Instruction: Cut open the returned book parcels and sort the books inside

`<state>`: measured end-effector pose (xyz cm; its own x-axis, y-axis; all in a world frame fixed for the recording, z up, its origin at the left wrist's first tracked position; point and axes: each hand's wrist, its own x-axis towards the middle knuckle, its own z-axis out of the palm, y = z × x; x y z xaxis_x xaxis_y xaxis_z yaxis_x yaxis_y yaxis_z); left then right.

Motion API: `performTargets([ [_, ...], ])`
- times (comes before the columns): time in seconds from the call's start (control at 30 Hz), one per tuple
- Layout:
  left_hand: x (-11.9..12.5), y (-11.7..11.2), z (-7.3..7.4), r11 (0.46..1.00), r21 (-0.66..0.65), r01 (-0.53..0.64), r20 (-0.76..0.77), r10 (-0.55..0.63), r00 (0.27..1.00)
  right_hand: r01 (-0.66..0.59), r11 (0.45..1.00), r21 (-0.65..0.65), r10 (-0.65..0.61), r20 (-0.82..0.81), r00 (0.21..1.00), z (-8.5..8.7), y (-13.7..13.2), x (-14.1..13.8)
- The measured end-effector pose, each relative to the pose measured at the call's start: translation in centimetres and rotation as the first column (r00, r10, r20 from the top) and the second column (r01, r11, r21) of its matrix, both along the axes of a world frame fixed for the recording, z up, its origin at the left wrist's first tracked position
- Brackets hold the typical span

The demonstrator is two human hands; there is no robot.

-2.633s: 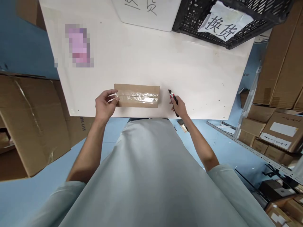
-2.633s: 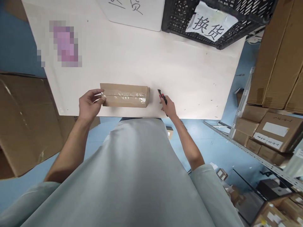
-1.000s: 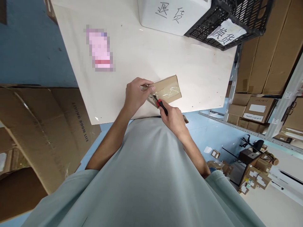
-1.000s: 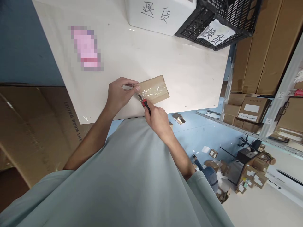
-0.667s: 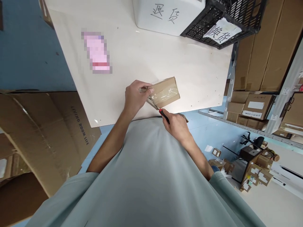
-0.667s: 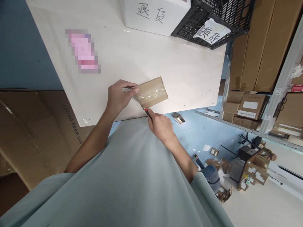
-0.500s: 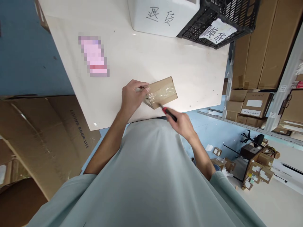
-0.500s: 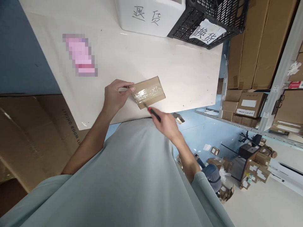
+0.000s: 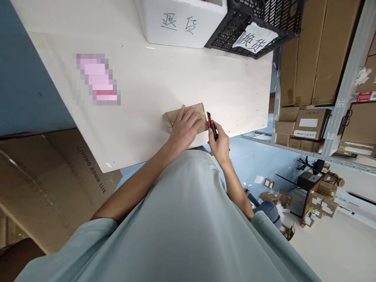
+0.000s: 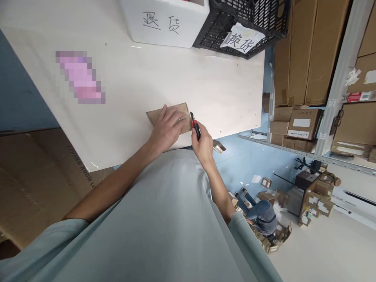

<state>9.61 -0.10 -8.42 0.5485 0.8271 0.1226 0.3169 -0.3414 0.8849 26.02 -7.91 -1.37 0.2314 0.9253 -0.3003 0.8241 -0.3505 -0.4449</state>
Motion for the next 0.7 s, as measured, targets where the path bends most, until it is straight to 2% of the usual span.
performTargets([
  [0.1,0.2,-0.2,-0.8,1.000,-0.014,-0.024,-0.009,0.024,1.000,-0.013,1.000,0.008,0.013,0.064,0.998,0.9,0.6,-0.2],
  [0.27,-0.2,-0.2,-1.5,0.998,-0.049,-0.025,0.012,0.026,1.000,-0.040,0.990,-0.138,0.064,0.176,0.982,1.6,1.8,-1.2],
  [0.47,-0.1,-0.5,-1.5,0.998,-0.052,-0.047,0.025,0.048,0.999,0.047,0.937,-0.345,0.087,0.362,0.928,2.9,2.6,-3.6],
  [0.6,-0.1,-0.7,-1.5,0.998,-0.052,-0.038,0.032,0.040,0.999,0.070,0.901,-0.427,0.123,0.407,0.905,3.4,2.2,-4.2],
  [0.7,-0.1,-0.8,-1.7,0.998,-0.044,-0.037,0.027,0.038,0.999,0.068,0.899,-0.433,0.133,0.417,0.899,3.4,1.1,-3.7],
])
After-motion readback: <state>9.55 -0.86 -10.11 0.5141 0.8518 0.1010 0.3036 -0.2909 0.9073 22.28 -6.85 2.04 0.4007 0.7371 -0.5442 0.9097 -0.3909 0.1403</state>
